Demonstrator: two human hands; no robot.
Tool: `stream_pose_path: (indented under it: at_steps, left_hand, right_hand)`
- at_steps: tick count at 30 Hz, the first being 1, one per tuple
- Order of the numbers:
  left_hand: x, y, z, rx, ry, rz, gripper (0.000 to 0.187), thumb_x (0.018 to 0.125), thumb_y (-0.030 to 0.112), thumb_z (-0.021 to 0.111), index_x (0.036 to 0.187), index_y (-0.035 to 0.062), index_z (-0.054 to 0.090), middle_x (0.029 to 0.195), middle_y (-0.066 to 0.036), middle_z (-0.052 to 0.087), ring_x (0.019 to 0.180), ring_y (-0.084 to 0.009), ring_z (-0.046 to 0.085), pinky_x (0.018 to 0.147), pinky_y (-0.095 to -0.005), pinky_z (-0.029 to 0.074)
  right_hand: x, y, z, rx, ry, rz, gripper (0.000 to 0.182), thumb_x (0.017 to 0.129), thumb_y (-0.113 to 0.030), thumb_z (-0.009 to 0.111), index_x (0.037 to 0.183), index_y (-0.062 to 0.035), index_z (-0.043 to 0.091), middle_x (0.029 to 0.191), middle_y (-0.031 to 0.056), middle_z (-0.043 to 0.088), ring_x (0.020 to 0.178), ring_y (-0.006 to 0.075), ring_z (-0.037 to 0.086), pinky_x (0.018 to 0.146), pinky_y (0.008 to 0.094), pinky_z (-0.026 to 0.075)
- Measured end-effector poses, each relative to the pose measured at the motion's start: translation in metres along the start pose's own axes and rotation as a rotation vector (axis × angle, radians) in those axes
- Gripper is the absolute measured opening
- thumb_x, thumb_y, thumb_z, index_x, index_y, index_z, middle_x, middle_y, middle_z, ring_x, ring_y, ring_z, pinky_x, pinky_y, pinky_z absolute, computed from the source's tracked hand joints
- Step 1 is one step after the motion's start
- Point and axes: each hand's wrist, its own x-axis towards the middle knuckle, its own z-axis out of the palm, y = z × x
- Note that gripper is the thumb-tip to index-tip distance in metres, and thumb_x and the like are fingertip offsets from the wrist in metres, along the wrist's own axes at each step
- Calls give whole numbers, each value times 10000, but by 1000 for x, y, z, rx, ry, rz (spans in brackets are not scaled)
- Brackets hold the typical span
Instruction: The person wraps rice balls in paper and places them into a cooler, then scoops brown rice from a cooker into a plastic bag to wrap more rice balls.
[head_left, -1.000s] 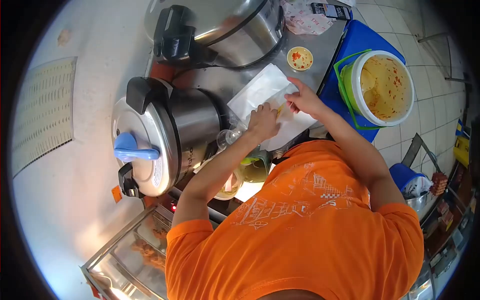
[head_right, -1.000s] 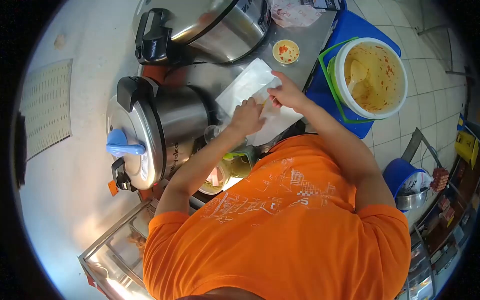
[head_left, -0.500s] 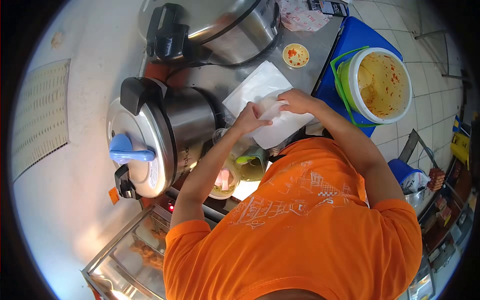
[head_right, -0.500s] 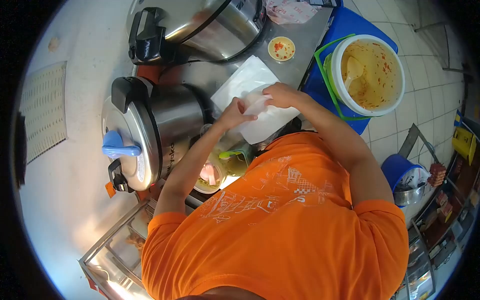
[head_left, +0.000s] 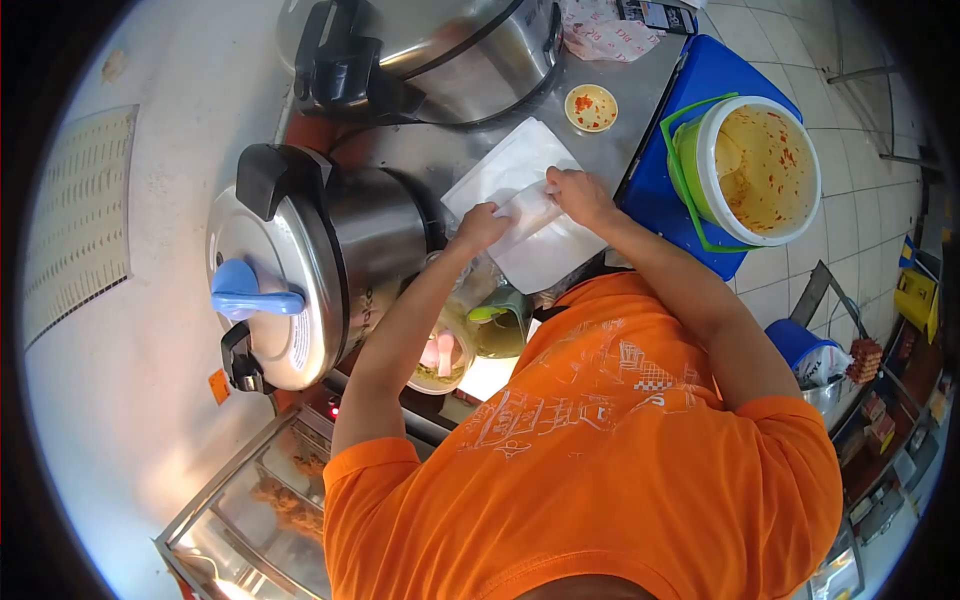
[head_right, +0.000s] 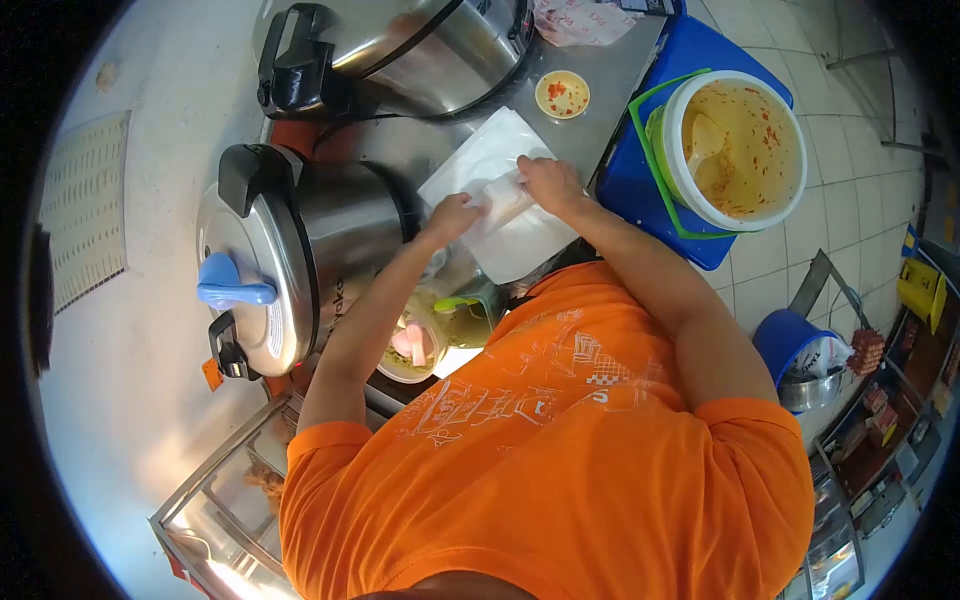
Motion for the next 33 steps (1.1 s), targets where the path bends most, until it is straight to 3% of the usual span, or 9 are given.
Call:
stream_pose_path:
  at_steps: [5, 7, 14, 16, 18, 21, 27, 30, 33]
  left_hand:
    - [-1, 8, 27, 291, 269, 66, 252, 848, 250, 658, 992, 43, 652, 1105, -223, 669, 959, -396, 693, 837, -485, 546]
    - [-10, 15, 26, 381, 243, 136, 258, 840, 245, 657, 1011, 52, 664, 1126, -208, 642, 973, -384, 679, 831, -487, 548]
    - [-50, 53, 5, 673, 119, 245, 336, 835, 231, 671, 1106, 36, 708, 1216, -152, 551, 1198, -330, 490, 982, -458, 417]
    - [-49, 48, 10, 741, 120, 295, 313, 834, 227, 676, 1069, 24, 721, 1213, -144, 556, 1207, -319, 484, 993, -456, 386]
    - [-33, 27, 20, 798, 130, 355, 223, 846, 221, 675, 954, 43, 754, 1174, -122, 597, 1177, -300, 510, 980, -459, 374]
    - [-3, -13, 29, 616, 109, 402, 180, 858, 212, 649, 934, 96, 765, 1086, -125, 638, 1105, -317, 565, 949, -480, 400]
    - [7, -16, 29, 371, 6, 156, 212, 894, 235, 579, 966, 141, 754, 1014, -178, 706, 1025, -345, 657, 908, -482, 476]
    - [11, -13, 35, 247, 14, 6, 215, 869, 277, 638, 979, 125, 743, 996, -158, 728, 1010, -333, 681, 909, -442, 506]
    - [0, -6, 32, 52, 277, -69, 248, 809, 316, 734, 969, 128, 746, 978, -114, 739, 1000, -326, 692, 892, -432, 524]
  right_hand:
    - [-5, 20, 9, -95, 131, -329, 175, 836, -212, 678, 988, -127, 668, 1192, 126, 575, 1101, 332, 629, 800, 445, 561]
    - [-9, 22, 7, -200, 112, -464, 260, 823, -170, 650, 1078, -121, 664, 1262, 97, 534, 1254, 303, 519, 907, 424, 523]
    - [-30, 20, -2, -331, 224, -568, 306, 847, -137, 592, 1128, -65, 691, 1223, 75, 554, 1252, 273, 469, 1065, 419, 383]
    - [-25, 25, 5, -297, 38, -503, 322, 831, -144, 606, 1135, -85, 694, 1231, 50, 553, 1213, 250, 487, 1030, 418, 410]
    - [-14, 24, -3, -268, 64, -506, 284, 822, -140, 616, 1083, -111, 724, 1111, 46, 613, 1144, 244, 537, 976, 402, 456]
    - [6, 14, -23, -164, -225, -373, 165, 835, -159, 626, 917, -132, 768, 921, 108, 702, 1023, 299, 619, 884, 417, 527]
    - [29, 27, -12, 8, -377, -242, 118, 869, -171, 673, 912, -77, 728, 1003, 112, 724, 1020, 331, 625, 901, 438, 508]
    - [22, 11, -8, -89, -277, -187, 151, 869, -142, 651, 990, -114, 737, 1028, 130, 718, 1050, 334, 651, 876, 451, 531]
    - [18, 2, -9, 14, -175, -49, 158, 850, -129, 672, 995, -132, 733, 1058, 120, 693, 1064, 328, 641, 886, 455, 526]
